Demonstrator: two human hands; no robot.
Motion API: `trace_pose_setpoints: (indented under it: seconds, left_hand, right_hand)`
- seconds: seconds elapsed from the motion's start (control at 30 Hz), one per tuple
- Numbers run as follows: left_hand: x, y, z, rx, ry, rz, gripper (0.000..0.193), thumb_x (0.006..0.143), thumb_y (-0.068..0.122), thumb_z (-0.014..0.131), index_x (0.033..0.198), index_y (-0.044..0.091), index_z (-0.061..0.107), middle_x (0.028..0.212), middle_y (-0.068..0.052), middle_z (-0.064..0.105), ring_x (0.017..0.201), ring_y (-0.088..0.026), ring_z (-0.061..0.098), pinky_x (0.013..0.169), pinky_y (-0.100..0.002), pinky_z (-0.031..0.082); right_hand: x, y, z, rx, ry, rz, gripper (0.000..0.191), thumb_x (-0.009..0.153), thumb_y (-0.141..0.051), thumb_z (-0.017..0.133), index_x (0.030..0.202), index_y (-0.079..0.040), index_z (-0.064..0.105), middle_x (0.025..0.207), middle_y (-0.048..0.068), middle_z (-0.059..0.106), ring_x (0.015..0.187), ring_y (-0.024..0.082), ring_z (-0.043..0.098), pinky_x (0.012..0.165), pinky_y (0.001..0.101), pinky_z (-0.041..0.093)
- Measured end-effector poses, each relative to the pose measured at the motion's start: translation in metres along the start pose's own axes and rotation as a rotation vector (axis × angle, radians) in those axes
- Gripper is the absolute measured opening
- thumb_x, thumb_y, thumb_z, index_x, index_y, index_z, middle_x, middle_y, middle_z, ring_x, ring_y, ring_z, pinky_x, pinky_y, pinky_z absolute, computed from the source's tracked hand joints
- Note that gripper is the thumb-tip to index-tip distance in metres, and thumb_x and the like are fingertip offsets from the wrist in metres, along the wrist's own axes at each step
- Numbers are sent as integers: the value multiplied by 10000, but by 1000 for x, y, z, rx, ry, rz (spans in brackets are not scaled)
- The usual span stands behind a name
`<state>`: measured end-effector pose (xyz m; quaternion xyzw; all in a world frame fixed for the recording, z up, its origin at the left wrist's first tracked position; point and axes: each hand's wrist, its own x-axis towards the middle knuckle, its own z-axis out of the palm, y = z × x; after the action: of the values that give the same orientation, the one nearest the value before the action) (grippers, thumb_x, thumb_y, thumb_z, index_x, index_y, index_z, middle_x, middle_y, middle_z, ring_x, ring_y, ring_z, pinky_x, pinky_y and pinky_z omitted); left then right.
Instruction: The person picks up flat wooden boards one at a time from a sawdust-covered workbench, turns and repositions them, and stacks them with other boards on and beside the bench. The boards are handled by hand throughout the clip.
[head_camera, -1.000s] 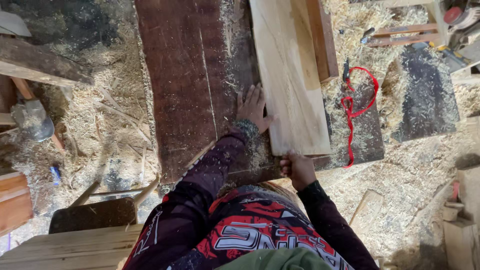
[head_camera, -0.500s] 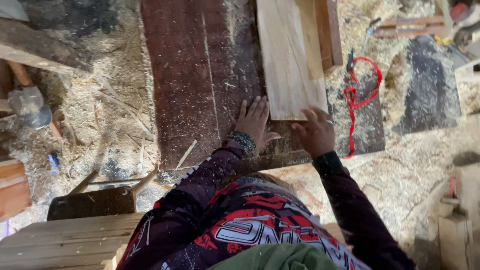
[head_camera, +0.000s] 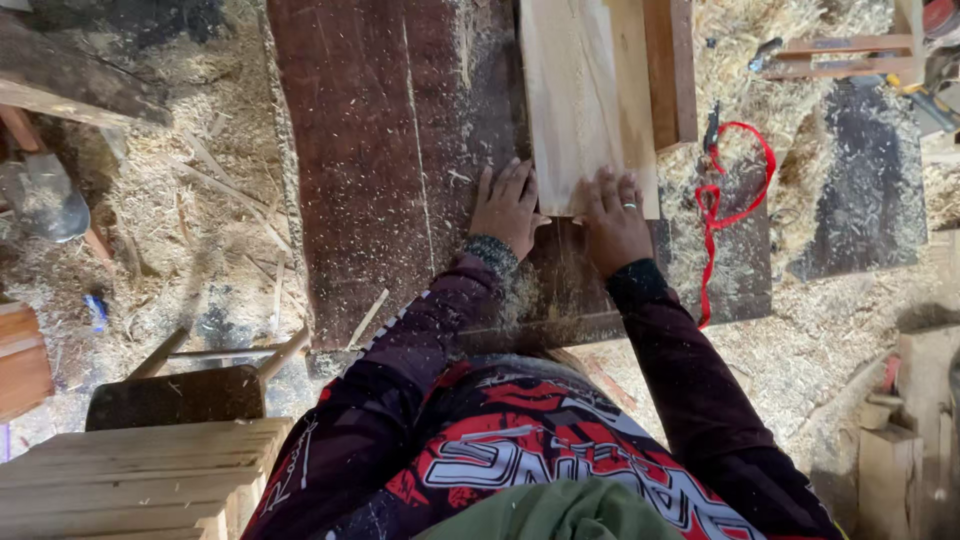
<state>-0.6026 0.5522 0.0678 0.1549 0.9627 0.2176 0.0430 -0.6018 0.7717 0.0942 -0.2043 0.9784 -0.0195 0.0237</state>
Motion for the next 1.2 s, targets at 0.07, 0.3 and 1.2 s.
trace_pose_setpoints:
  seconds: [0.07,0.3,1.2]
  left_hand:
    - [17,-9,5,54,49,4,640,961,363,620,1469,11,456,1589,-142,341,1521,-320,251,1266,-549,121]
    - [61,-52,-5,41,144,-44,763,1003,601,428,1524,46,391,1598,-190,340,1486,-382,262,1214,-550,161]
    - [-2,-227,-106,92,269,-1018,704,1081,543,453,1583,57,361,1503,-223,474,1265,-424,583,942,-536,546]
  right_hand:
    - [21,2,-2,10,16,16,577,1010,-189,556,1565,-62,461,1625,285,382,1461,570,341,1205,595,279]
    - [83,9,-12,8,38,-6,566,1012,-234,610,1535,-58,483,1593,301,400,1419,604,345,1177,615,270]
    - [361,93,13,48,85,-168,609,1073,-160,637,1615,16,423,1642,308,354,1431,612,328,1161,596,326]
